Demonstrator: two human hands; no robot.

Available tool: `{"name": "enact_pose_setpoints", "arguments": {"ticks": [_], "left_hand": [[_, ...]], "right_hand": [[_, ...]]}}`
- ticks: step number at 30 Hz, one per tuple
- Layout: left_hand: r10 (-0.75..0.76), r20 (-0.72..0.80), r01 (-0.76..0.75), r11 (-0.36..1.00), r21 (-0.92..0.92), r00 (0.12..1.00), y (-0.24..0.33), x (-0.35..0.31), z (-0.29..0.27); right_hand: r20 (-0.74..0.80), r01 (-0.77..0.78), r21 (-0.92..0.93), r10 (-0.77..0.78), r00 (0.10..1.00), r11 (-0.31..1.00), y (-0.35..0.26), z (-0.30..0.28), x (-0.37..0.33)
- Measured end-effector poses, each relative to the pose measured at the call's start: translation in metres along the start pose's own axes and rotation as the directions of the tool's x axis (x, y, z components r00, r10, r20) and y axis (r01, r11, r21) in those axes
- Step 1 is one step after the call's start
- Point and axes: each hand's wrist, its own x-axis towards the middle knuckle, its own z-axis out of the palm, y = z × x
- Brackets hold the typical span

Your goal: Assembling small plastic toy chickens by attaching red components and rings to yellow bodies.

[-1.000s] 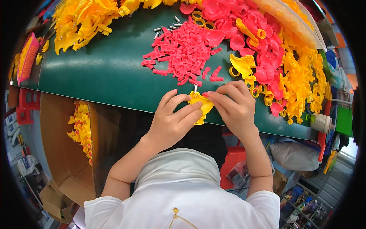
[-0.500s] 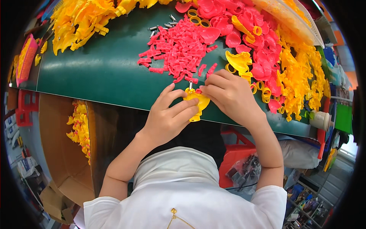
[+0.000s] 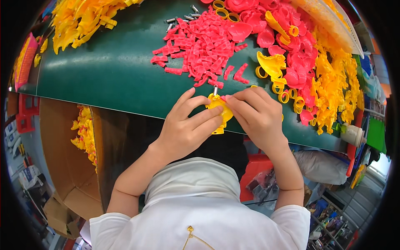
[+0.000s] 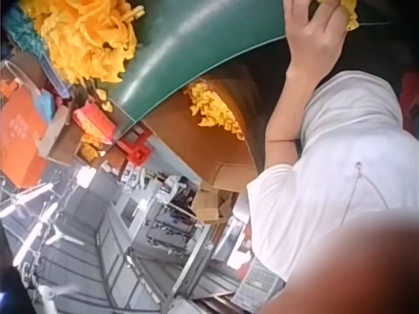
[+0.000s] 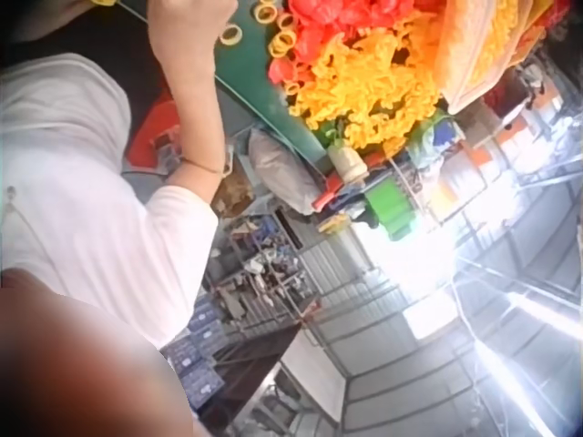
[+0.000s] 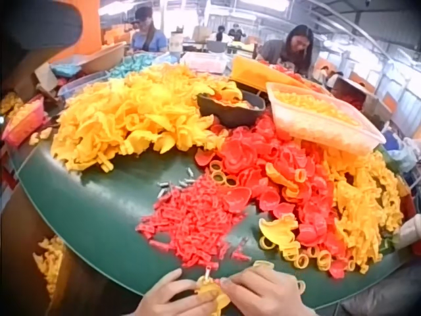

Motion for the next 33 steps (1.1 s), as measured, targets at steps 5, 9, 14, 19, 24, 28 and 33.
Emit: {"name": "enact_pose_setpoints", "arguments": {"ticks": [5,9,14,19,24,28,33], "left_hand": [[0.004,0.002,-0.004,1.000,0.006,1.000,0.000,0.000,0.000],[0.014,-0.004,-0.014,1.000,-0.004,1.000,-0.002,0.002,0.001],[0.004,0.034,-0.004,1.000,0.000,0.999,0.002,0.007,-0.009],[0.080,0.090,-0.107,0.931,0.349,0.993,0.023,0.022,-0.013],[0.107,0.062,-0.124,0.869,0.480,0.992,0.026,0.014,-0.018],[0.153,-0.065,-0.107,0.885,0.453,0.986,0.017,-0.003,-0.003],[0.093,-0.205,-0.033,0.960,0.279,0.974,0.001,-0.016,0.010]], "right_hand": [[0.103,0.040,0.016,-0.042,0.994,0.999,0.007,-0.009,0.008],[0.162,0.028,0.006,-0.029,0.986,1.000,0.007,-0.011,0.010],[0.107,-0.045,0.004,0.045,0.993,0.999,-0.012,-0.015,0.002],[0.162,-0.121,0.073,0.108,0.981,0.990,0.005,-0.023,0.016],[-0.241,-0.047,-0.297,-0.027,0.970,0.954,0.062,-0.010,0.083],[-0.224,-0.002,-0.403,-0.097,0.970,0.915,0.077,-0.009,0.087],[-0.182,-0.249,0.261,0.301,0.936,0.933,0.019,-0.020,0.059]]}}
